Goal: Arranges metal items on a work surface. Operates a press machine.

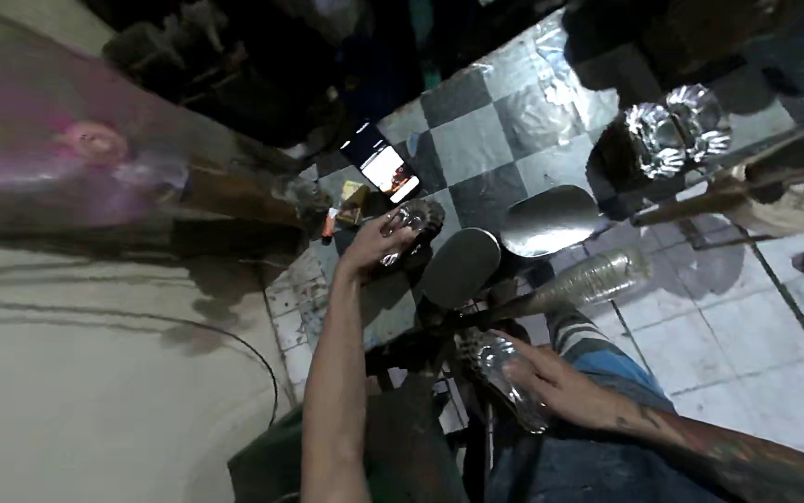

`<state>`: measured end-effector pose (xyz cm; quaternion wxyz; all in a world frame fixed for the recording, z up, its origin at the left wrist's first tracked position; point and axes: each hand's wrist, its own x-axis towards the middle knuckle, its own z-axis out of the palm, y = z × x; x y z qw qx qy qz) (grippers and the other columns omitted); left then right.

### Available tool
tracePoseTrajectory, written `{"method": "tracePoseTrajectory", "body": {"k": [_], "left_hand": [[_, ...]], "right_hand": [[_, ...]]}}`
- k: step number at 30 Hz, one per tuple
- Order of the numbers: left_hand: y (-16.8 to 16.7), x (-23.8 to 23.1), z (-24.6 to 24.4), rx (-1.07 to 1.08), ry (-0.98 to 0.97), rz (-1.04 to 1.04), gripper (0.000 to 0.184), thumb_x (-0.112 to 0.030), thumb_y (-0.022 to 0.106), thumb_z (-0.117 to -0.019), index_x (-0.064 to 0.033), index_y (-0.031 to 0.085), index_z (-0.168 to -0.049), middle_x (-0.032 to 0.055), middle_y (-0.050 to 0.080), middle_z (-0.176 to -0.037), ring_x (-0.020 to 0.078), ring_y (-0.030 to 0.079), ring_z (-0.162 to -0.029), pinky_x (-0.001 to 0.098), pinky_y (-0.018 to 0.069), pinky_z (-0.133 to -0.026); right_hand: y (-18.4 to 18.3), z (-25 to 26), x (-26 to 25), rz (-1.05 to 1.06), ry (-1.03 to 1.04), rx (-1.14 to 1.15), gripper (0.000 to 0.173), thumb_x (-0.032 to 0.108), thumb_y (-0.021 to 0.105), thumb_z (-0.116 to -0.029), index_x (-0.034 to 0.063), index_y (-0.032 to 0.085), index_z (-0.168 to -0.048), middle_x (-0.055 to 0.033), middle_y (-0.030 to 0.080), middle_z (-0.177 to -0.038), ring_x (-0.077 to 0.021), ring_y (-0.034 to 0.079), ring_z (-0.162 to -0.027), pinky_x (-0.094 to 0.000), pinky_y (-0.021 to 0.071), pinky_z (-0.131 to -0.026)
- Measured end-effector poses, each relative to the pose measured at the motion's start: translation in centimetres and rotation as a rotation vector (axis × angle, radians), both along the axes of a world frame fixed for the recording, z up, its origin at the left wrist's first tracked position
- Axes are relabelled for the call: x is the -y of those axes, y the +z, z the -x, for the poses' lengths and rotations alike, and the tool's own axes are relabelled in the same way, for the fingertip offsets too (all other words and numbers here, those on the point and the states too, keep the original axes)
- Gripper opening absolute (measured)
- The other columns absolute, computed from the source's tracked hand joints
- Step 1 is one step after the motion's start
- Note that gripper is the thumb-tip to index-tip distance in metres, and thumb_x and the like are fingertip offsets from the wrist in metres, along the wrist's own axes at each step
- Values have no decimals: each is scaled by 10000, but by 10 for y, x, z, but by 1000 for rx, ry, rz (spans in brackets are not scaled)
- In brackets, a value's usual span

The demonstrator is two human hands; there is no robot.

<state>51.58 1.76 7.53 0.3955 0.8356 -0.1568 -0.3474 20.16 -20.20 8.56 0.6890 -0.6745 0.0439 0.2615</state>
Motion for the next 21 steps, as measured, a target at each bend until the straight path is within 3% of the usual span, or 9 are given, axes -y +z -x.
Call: {"method": "tracePoseTrajectory", "body": {"k": [4,9,11,14,16,18,20,21], "left_hand": [[-19,18,-22,-47,-28,-152,556,-269,667,-1006,-99,479,-1501,93,675,-1230,74,630,-853,280,554,-767],[-40,15,-37,75,-72,-154,534,-230,656,-1007,-29,474,-1467,110,665,-1145,68,626,-828,287,560,-758],[-49,16,-37,57,-79,-124,600,-220,650,-1008,-66,403,-1533,143,623,-1257,115,629,-886,323,559,-790],[-53,23,-36,36,-120,-137,682,-224,626,-1024,-109,294,-1608,140,646,-1156,112,625,-836,308,554,-779],[-53,19,-32,96,-145,-177,710,-305,635,-1019,-131,299,-1619,195,668,-1199,201,669,-920,405,563,-859],[-58,20,-28,208,-164,-180,702,-363,637,-1004,-103,361,-1594,244,650,-1265,320,664,-1085,523,523,-975],[-59,24,-22,250,-126,-141,700,-356,646,-994,-89,382,-1585,263,611,-1367,366,629,-1223,556,481,-1059],[-55,24,-18,265,-80,-103,703,-344,649,-989,-70,384,-1580,267,604,-1373,359,630,-1221,543,490,-1053]], "right_hand": [[4,11,28,-1,-216,-122,577,303,445,-1071,70,358,-1592,-161,700,-1187,-179,689,-1051,-388,545,-988],[-4,12,43,-52,-309,-166,578,301,448,-1068,62,361,-1588,-143,710,-1144,-171,687,-1029,-377,542,-979],[0,10,46,-55,-307,-167,571,300,447,-1069,74,367,-1588,-129,714,-1141,-158,686,-1024,-371,541,-977],[10,8,53,-28,-295,-164,591,313,448,-1057,67,362,-1587,-144,711,-1150,-162,686,-1016,-373,540,-966],[20,12,57,-12,-321,-172,587,307,469,-1057,47,374,-1575,-149,709,-1146,-150,686,-1013,-357,543,-967],[27,22,63,15,-383,-148,572,296,488,-1055,22,403,-1549,-136,713,-1127,-116,686,-997,-327,546,-956],[31,38,74,30,-447,-129,564,306,503,-1055,-28,435,-1505,-125,709,-1145,-81,676,-1012,-299,541,-969],[32,44,81,29,-479,-123,559,313,512,-1051,-42,453,-1479,-106,706,-1144,-59,667,-1015,-284,537,-968]]}}
